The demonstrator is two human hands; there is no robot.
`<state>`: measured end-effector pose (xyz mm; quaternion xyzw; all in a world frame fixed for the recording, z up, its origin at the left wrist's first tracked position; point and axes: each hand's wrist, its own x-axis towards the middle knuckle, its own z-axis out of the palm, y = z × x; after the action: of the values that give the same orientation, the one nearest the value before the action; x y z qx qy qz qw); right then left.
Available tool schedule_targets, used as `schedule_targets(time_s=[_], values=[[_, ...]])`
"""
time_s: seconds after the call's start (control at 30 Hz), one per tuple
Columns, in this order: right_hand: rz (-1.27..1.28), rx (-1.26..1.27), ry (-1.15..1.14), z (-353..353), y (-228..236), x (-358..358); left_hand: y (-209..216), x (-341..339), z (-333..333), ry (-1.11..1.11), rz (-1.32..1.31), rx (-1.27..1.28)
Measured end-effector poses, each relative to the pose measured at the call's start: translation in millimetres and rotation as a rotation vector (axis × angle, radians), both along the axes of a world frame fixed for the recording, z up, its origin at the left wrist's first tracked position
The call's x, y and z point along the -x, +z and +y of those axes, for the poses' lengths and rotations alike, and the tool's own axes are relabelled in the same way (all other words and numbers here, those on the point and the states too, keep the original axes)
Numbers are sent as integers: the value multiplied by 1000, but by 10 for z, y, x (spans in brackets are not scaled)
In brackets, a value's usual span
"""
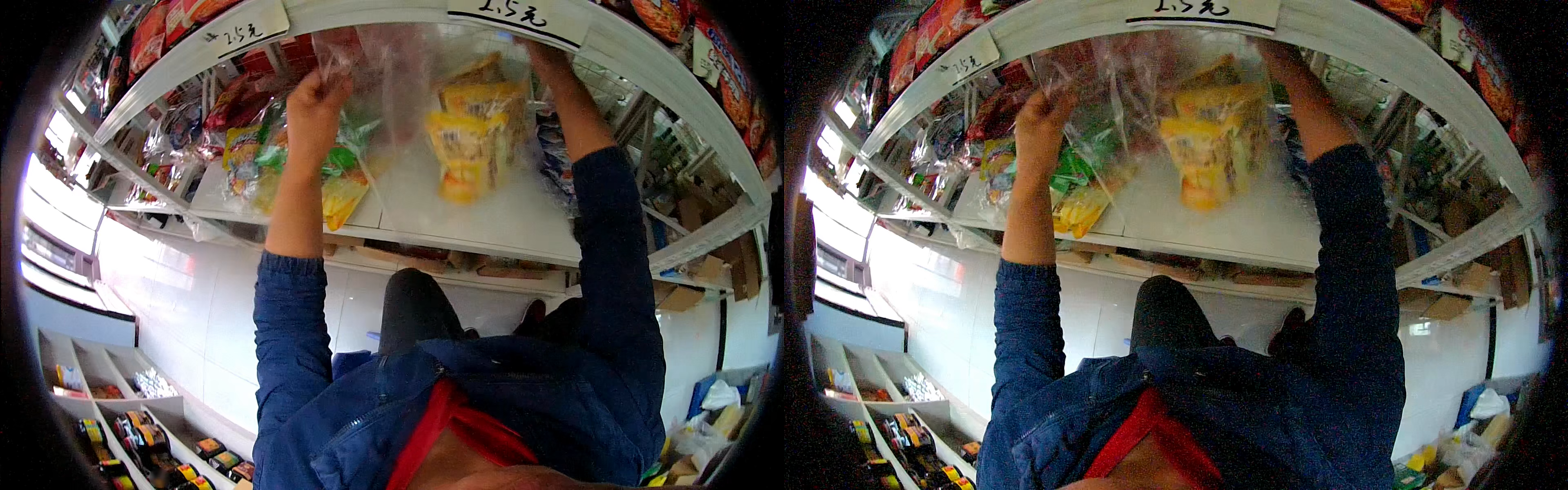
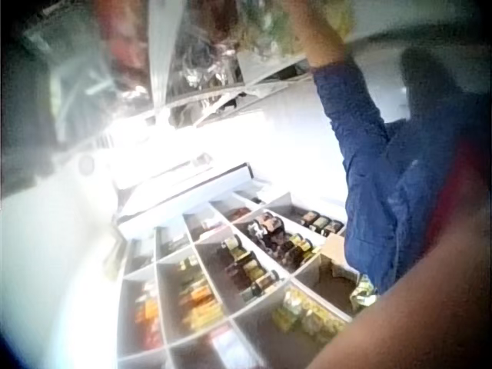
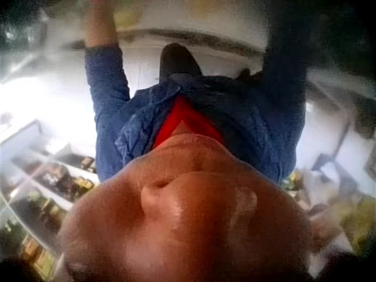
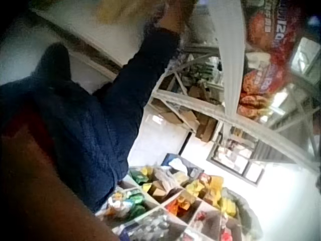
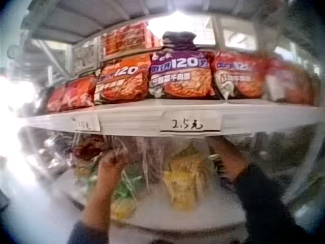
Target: The person organizes packaged food items on a store shelf, picking up and rearranging bags of snacks and noodles. They then move a blue plastic stool and handle a tray of white cylindrical items, placing them on a lower shelf.
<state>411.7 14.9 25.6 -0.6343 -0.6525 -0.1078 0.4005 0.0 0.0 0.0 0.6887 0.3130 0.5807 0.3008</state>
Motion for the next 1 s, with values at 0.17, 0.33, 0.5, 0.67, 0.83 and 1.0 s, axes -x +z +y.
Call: schedule_targets(time_s=[0.17, 0.33, 0.5, 0.67, 0.83, 1.0], values=[[101, -121, -251, -964, 42, 202, 78, -160, -210, 66, 150, -195], [363, 566, 13, -2293, -1089, 367, -1071, 117, -656, -235, 470, -141], [-192, 510, 57, -2696, -1718, 717, -1696, 377, -1079, -281, 771, -118], [-407, 474, 428, -2571, -1786, 781, -1855, 471, -1069, -341, 844, -292], [602, 1086, 41, -2023, -2366, 210, -2033, 392, -714, -229, 705, 620], [316, 756, -239, -1840, -2156, 531, -2085, 204, -614, 91, 601, 514]])
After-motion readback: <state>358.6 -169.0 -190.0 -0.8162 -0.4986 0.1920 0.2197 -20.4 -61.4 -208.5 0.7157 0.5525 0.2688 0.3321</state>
